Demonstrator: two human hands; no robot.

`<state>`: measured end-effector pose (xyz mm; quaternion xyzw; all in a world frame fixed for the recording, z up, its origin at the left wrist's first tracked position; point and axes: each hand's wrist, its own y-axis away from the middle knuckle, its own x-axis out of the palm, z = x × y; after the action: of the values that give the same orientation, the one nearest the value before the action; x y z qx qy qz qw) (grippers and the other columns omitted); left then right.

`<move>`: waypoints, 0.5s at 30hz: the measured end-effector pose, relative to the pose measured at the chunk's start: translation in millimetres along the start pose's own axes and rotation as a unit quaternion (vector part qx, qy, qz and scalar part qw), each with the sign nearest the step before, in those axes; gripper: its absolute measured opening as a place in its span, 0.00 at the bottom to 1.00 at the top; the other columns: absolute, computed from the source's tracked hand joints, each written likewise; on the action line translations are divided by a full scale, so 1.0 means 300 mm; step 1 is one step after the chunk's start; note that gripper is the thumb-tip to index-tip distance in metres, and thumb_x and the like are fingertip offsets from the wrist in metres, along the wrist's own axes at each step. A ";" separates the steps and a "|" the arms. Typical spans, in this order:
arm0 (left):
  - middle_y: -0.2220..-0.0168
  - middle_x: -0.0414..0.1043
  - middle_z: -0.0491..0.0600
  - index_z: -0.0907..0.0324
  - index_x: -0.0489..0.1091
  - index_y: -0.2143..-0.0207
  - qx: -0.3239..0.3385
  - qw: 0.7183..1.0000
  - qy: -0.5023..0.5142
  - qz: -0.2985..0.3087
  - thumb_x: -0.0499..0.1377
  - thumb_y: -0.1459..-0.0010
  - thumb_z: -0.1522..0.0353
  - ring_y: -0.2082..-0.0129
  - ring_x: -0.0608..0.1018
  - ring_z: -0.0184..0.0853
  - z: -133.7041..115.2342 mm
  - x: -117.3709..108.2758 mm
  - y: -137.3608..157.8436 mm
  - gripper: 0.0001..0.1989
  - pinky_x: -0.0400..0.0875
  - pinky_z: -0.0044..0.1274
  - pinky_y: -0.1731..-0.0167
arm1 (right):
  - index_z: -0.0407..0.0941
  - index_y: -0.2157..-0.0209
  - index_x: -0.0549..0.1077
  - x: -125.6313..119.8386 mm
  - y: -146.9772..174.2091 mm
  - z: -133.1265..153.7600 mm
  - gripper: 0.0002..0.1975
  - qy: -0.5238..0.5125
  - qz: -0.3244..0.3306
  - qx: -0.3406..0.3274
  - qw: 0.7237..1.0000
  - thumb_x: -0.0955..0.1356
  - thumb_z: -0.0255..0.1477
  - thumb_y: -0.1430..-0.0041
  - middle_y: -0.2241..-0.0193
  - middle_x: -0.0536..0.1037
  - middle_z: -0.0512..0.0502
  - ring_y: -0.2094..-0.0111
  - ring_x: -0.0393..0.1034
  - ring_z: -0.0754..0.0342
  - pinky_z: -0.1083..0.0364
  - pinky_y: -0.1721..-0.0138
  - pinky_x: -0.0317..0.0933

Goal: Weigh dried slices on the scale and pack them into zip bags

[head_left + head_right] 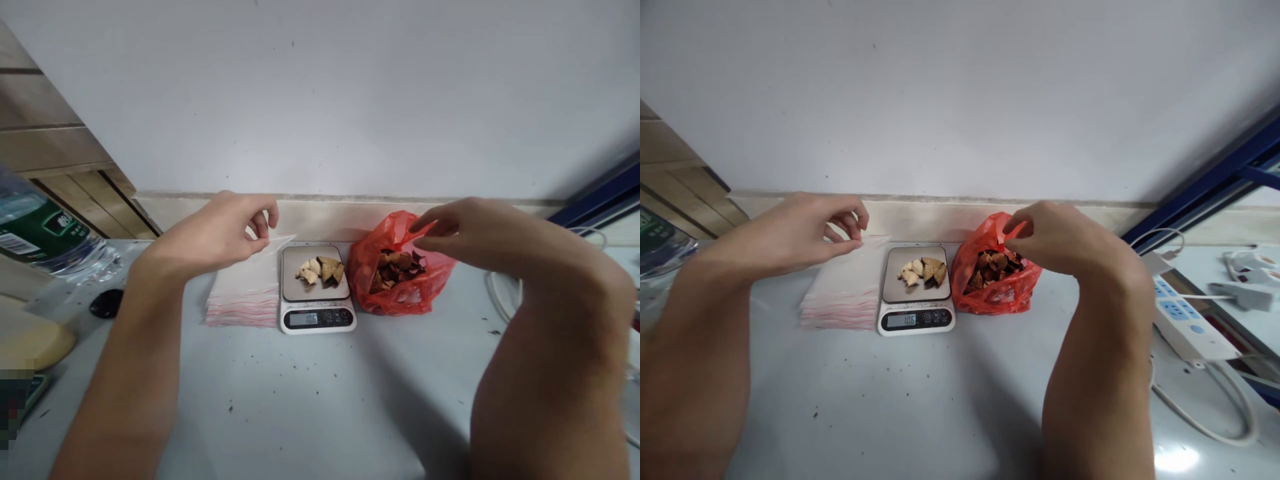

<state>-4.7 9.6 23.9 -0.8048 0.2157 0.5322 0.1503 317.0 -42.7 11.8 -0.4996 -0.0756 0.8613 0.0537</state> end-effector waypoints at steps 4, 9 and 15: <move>0.65 0.79 0.48 0.54 0.67 0.66 0.011 0.999 0.019 -0.039 0.57 0.51 0.65 0.69 0.81 0.38 -0.023 0.008 -0.001 0.08 0.71 0.27 0.71 | 0.50 0.59 0.84 0.018 0.000 0.126 0.12 0.025 0.021 -0.006 0.999 0.70 0.26 0.43 0.69 0.84 0.47 0.74 0.72 0.51 0.52 0.71 0.65; 0.67 0.77 0.47 0.53 0.64 0.68 0.046 0.992 0.058 -0.104 0.59 0.48 0.63 0.64 0.82 0.37 -0.053 0.029 -0.005 0.07 0.76 0.25 0.69 | 0.51 0.44 0.78 0.125 -0.021 0.253 0.18 -0.090 0.144 -0.134 0.976 0.64 0.28 0.32 0.61 0.84 0.49 0.64 0.76 0.54 0.55 0.61 0.66; 0.66 0.77 0.46 0.54 0.64 0.67 0.070 0.979 0.060 -0.183 0.60 0.45 0.58 0.63 0.81 0.37 -0.090 0.037 -0.003 0.10 0.79 0.26 0.61 | 0.43 0.71 0.78 0.219 -0.046 0.270 0.12 -0.098 0.119 -0.074 0.985 0.66 0.28 0.35 0.76 0.77 0.49 0.73 0.69 0.55 0.55 0.70 0.59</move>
<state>21.0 -4.5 24.1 -0.8486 0.1103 0.4299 0.2878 214.3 -24.3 -2.1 -0.4206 -0.0837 0.8985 -0.0941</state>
